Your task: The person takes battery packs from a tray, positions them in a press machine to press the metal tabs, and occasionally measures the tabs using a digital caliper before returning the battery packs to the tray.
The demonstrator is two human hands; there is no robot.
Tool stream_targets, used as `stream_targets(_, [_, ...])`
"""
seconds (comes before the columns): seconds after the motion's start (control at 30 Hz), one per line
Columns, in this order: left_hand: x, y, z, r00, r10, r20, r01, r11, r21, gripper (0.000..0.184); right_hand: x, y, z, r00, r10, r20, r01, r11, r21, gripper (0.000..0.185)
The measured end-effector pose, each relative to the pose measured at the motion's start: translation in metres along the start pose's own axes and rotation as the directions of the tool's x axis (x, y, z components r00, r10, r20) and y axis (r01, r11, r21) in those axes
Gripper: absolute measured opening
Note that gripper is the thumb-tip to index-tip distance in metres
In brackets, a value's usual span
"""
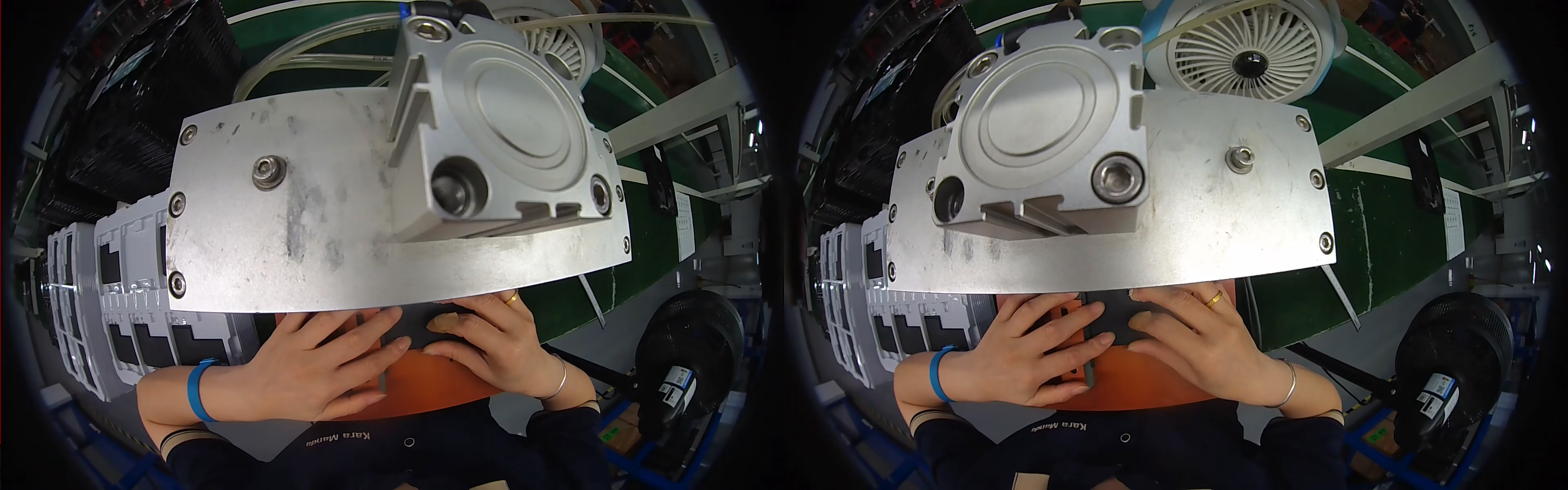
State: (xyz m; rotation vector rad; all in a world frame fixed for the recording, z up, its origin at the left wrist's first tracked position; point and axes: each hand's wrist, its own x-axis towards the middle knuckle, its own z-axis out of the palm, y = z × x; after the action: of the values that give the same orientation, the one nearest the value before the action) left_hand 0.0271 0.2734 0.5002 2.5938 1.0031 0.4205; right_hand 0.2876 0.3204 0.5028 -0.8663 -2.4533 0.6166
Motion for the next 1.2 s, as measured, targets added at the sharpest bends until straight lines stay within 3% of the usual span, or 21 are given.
stream_targets(0.43, [0.003,-0.001,0.000,0.998,0.022,-0.051,-0.022,1.000,-0.006,0.047,0.004,0.001,-0.001,1.000,-0.031,-0.004,0.031,0.999,0.033,0.029])
stream_targets(0.67, [0.000,0.005,-0.001,0.989,0.045,-0.137,-0.043,0.999,0.021,0.047,0.005,-0.006,-0.009,0.996,0.045,0.072,-0.047,0.998,0.029,0.027])
stream_targets(0.73, [0.000,0.010,-0.005,0.983,0.070,-0.167,-0.063,0.997,0.044,0.046,0.002,-0.008,-0.011,0.991,0.115,0.062,-0.128,0.960,0.251,0.031])
stream_targets(0.83, [-0.003,0.019,-0.014,0.967,0.060,-0.249,-0.087,0.991,-0.097,0.043,-0.006,-0.009,-0.022,0.988,0.152,-0.009,-0.141,0.938,0.317,0.029])
stream_targets(0.87, [-0.007,0.023,-0.018,0.965,-0.054,-0.257,-0.010,0.970,-0.243,0.041,-0.013,-0.008,-0.019,0.954,0.299,-0.013,-0.244,0.804,0.542,0.023])
stream_targets(0.9, [-0.008,0.025,-0.021,0.955,-0.167,-0.246,0.062,0.921,-0.386,0.039,-0.017,-0.013,-0.024,0.950,0.312,-0.026,-0.250,0.806,0.537,0.023])
stream_targets(0.97, [-0.004,0.028,-0.026,0.943,-0.174,-0.283,0.040,0.905,-0.423,0.032,-0.023,-0.031,-0.038,0.968,0.233,-0.089,-0.158,0.849,0.505,0.015])
stream_targets(1.0, [-0.001,0.034,-0.036,0.940,-0.340,-0.010,0.237,0.675,-0.698,0.030,-0.025,-0.040,-0.035,0.984,0.117,-0.132,-0.051,0.906,0.420,0.012])
stream_targets(1.03, [0.002,0.037,-0.043,0.868,-0.394,0.303,0.446,0.350,-0.824,0.030,-0.033,-0.047,-0.026,0.970,-0.102,-0.221,0.161,0.949,0.271,0.009])
stream_targets(1.07, [0.005,0.037,-0.042,0.847,-0.283,0.450,0.523,0.290,-0.801,0.034,-0.033,-0.054,-0.024,0.933,-0.272,-0.237,0.323,0.922,0.213,0.007])
stream_targets(1.1, [0.005,0.035,-0.040,0.782,-0.183,0.595,0.620,0.145,-0.771,0.028,-0.033,-0.060,-0.023,0.866,-0.438,-0.241,0.479,0.865,0.150,0.007])
stream_targets(1.17, [0.007,0.037,-0.026,0.734,-0.001,0.680,0.679,0.045,-0.733,0.022,-0.036,-0.064,-0.014,0.798,-0.537,-0.273,0.565,0.825,0.029,0.005])
stream_targets(1.2, [0.002,0.035,-0.021,0.766,-0.005,0.642,0.638,-0.112,-0.762,0.016,-0.039,-0.062,-0.018,0.809,-0.511,-0.291,0.528,0.849,-0.024,0.005])
